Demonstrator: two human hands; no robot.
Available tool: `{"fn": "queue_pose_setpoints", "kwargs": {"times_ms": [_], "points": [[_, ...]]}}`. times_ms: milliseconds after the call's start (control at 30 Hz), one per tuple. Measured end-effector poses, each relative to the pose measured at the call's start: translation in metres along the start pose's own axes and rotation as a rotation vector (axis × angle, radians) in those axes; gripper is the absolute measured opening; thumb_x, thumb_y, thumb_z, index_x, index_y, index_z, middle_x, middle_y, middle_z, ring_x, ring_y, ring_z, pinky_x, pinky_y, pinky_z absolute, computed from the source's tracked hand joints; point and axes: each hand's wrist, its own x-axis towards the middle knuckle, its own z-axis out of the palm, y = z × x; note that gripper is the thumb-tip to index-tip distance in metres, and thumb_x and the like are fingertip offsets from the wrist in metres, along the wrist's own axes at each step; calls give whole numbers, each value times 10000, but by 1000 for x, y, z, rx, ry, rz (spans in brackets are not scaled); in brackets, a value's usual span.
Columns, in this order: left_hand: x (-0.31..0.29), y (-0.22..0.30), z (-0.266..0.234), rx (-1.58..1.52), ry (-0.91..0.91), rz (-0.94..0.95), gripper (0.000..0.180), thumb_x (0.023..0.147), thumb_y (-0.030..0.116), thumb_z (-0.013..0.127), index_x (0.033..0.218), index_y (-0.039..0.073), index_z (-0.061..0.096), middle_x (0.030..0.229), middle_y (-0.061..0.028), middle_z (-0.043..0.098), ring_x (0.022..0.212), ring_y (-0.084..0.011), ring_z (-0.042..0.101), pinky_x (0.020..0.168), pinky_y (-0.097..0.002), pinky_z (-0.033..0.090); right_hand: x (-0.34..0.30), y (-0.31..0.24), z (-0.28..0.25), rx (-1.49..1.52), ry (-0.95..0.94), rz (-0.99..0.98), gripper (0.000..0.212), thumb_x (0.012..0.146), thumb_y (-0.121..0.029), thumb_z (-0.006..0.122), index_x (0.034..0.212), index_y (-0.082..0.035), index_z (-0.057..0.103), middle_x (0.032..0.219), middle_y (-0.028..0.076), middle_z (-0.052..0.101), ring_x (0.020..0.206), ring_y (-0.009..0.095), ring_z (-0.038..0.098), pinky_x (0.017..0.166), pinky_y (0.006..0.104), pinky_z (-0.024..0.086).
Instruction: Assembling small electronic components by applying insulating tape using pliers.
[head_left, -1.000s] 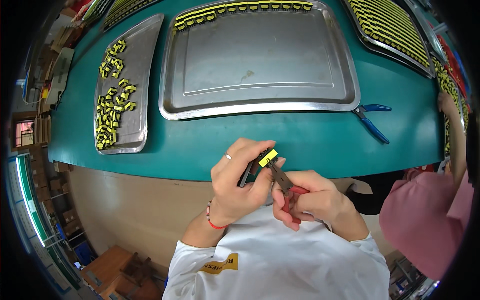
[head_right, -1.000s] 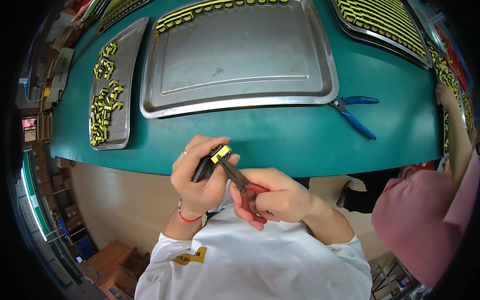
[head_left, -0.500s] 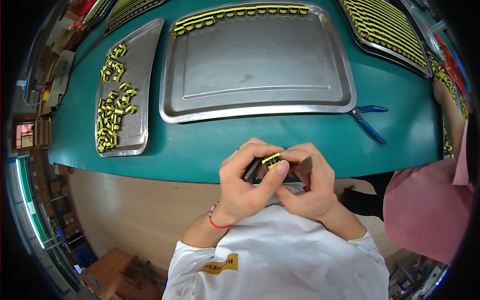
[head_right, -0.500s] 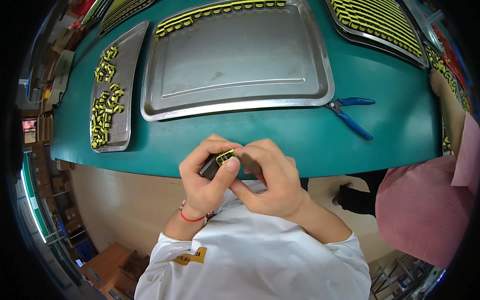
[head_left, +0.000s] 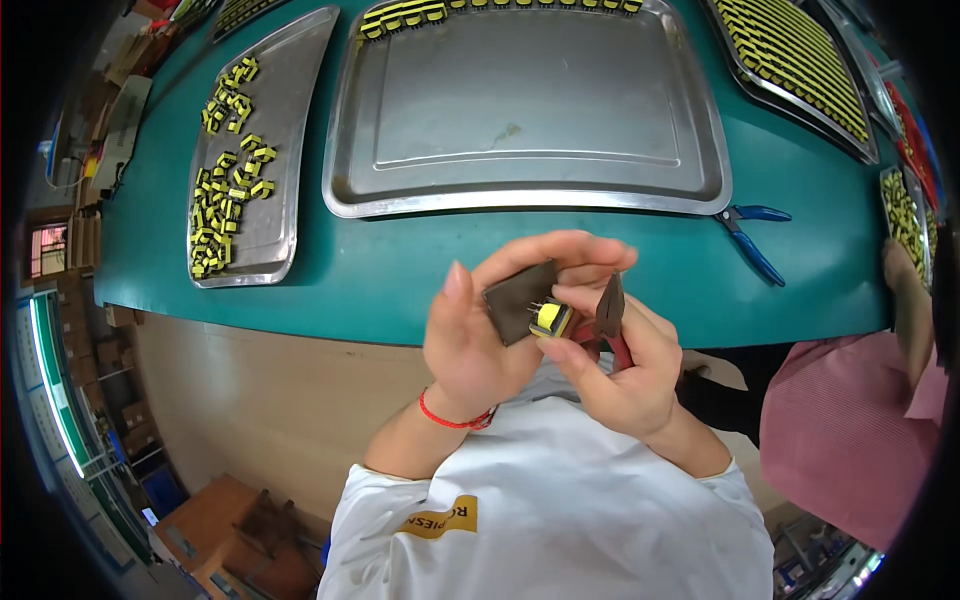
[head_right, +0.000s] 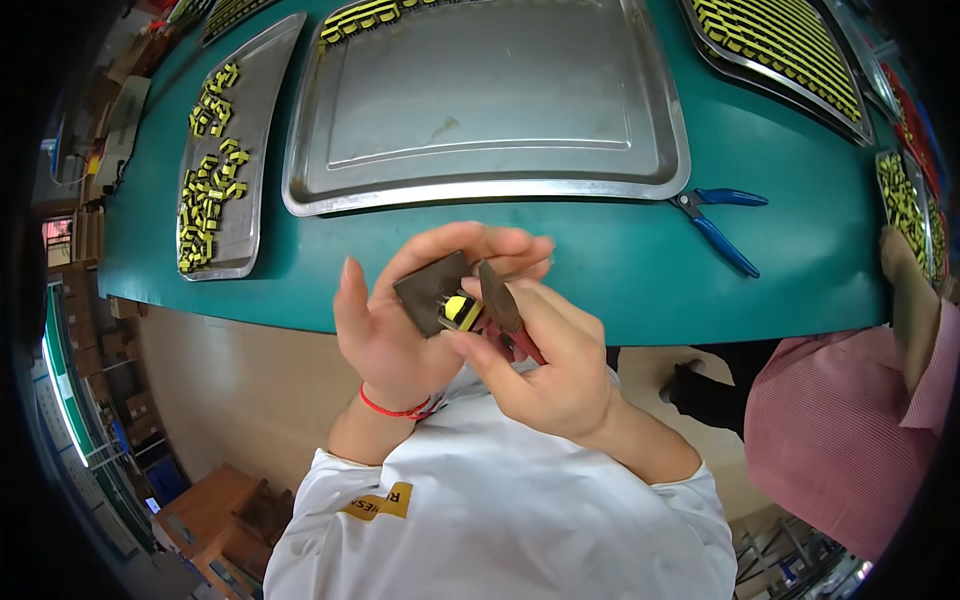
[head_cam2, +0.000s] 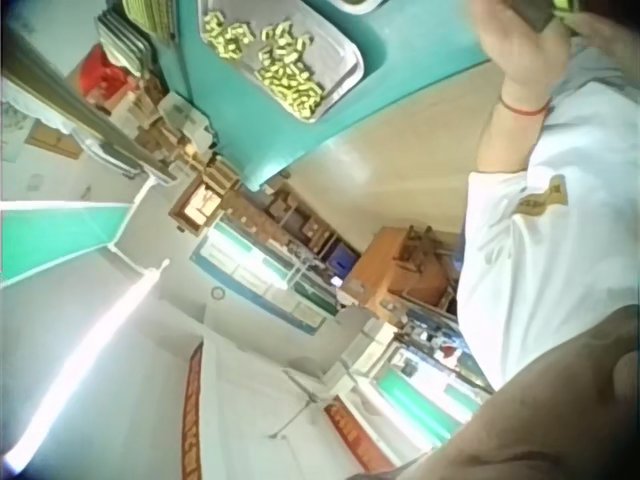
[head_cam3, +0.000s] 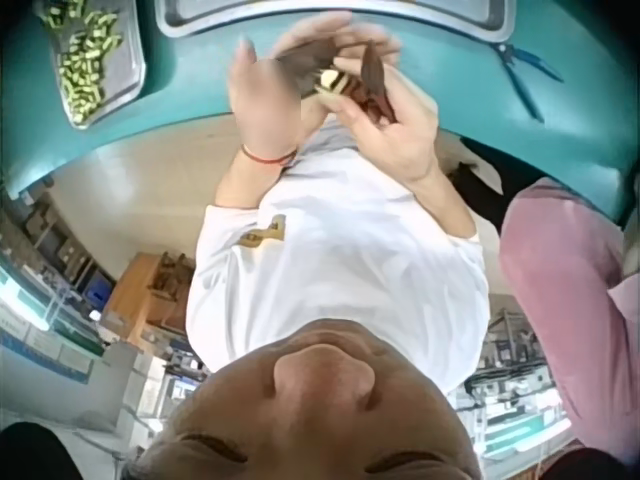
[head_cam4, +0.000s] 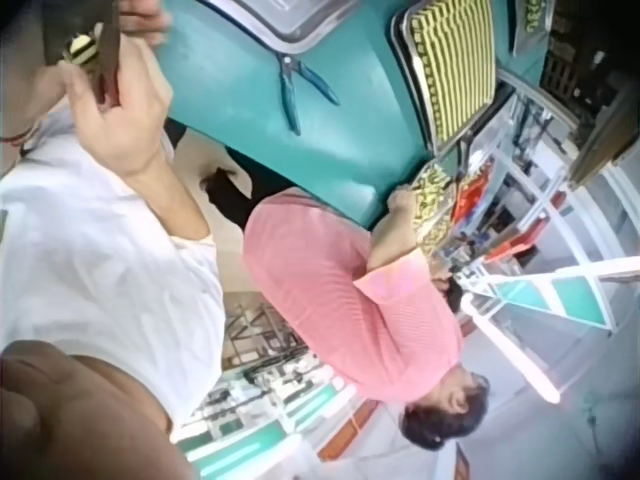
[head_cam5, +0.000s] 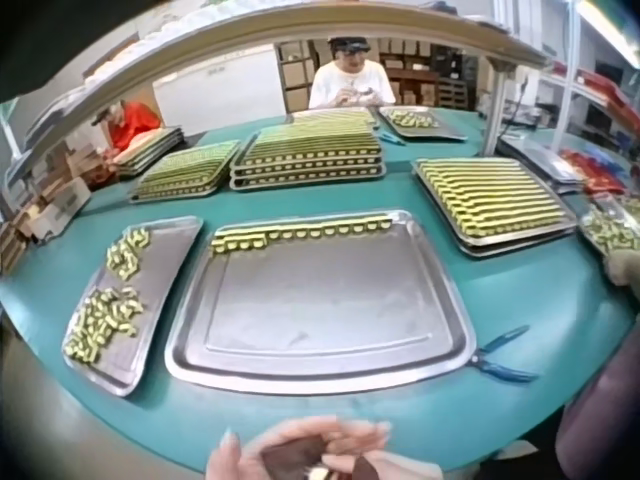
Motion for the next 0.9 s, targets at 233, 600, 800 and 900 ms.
{"fn": "queue_pose_setpoints", "kwargs": {"times_ms": [233,600,800,900], "points": [[-1,-4,3,323,-49,78,839,978,648,235,1327,-64,507,1372,-320,492,1263,-481,497,1102,-588,346,-1,-7,-5,14,-47,119,376,830,-78,775,1143,72,629,995,120,675,827,160,655,726,269,541],[-1,-9,-3,349,-52,17,814,993,625,252,1337,-71,498,1367,-298,506,1287,-431,488,1098,-513,379,3,-5,-8,-213,-75,-15,328,790,-26,773,1090,38,659,907,101,668,800,186,620,663,275,523],[1,-15,-1,406,47,19,714,1034,513,225,1367,-68,472,1348,-268,532,1294,-371,499,1112,-467,381,1,0,-1,-258,-4,-52,339,769,-29,788,1082,25,670,862,92,655,785,197,601,664,286,506],[1,-16,-2,392,74,5,678,1041,478,215,1371,-57,472,1341,-254,544,1292,-363,504,1107,-462,391,5,1,0,-249,11,22,330,770,-122,803,1064,-39,678,755,24,625,654,194,530,688,316,403]]}}
